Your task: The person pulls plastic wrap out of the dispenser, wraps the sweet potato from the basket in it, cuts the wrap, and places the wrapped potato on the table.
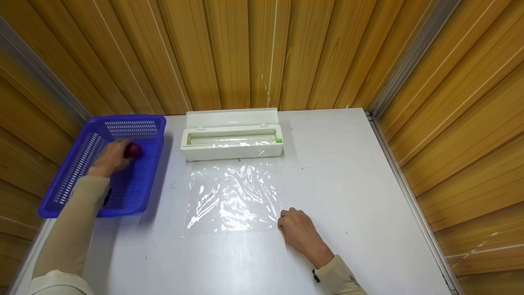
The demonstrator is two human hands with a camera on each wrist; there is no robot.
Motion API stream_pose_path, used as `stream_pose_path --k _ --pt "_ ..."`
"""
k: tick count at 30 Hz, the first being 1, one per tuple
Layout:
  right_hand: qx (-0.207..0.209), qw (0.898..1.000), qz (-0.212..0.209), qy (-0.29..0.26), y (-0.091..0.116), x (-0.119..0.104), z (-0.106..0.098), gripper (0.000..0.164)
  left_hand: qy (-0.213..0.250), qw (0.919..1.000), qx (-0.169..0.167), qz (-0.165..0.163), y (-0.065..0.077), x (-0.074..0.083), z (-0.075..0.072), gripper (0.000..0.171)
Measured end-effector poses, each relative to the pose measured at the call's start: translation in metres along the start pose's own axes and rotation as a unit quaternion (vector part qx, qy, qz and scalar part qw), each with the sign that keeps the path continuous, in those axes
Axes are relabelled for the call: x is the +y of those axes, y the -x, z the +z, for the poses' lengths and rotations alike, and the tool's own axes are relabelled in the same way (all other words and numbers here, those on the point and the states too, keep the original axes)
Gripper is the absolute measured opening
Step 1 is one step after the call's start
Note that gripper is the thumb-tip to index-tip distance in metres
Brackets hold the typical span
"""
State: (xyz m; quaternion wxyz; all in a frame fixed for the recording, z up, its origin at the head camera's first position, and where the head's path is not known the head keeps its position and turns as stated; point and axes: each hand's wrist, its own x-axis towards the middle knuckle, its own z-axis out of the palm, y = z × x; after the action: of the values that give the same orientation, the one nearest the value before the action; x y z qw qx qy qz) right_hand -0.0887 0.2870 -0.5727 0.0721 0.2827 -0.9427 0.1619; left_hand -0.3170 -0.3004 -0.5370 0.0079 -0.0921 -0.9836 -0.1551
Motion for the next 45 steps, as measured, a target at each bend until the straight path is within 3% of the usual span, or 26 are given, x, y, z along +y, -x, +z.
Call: stream_pose_path --k 6,15,27,36,45 --pt "0.021 0.999 -0.023 0.009 0.001 0.001 0.002 0.017 -0.008 1.0000 -0.002 0.002 0.003 0.003 -0.005 0.047" --pt "-0.010 1.000 0.002 0.002 0.000 -0.001 0.000 0.012 0.000 0.9996 -0.018 -0.024 0.004 0.005 -0.009 0.044" --pt "-0.015 1.000 0.010 0.005 0.000 -0.001 0.001 0.012 0.001 0.9997 -0.008 -0.023 0.011 0.013 -0.019 0.047" --pt "-0.008 1.000 -0.002 0.018 0.001 0.000 0.001 0.013 -0.012 0.9997 0.021 0.000 0.017 0.018 -0.030 0.051" --pt "-0.009 1.000 -0.003 0.013 0.000 0.000 -0.001 0.013 -0.008 0.9998 0.017 -0.001 0.022 0.022 -0.039 0.048"
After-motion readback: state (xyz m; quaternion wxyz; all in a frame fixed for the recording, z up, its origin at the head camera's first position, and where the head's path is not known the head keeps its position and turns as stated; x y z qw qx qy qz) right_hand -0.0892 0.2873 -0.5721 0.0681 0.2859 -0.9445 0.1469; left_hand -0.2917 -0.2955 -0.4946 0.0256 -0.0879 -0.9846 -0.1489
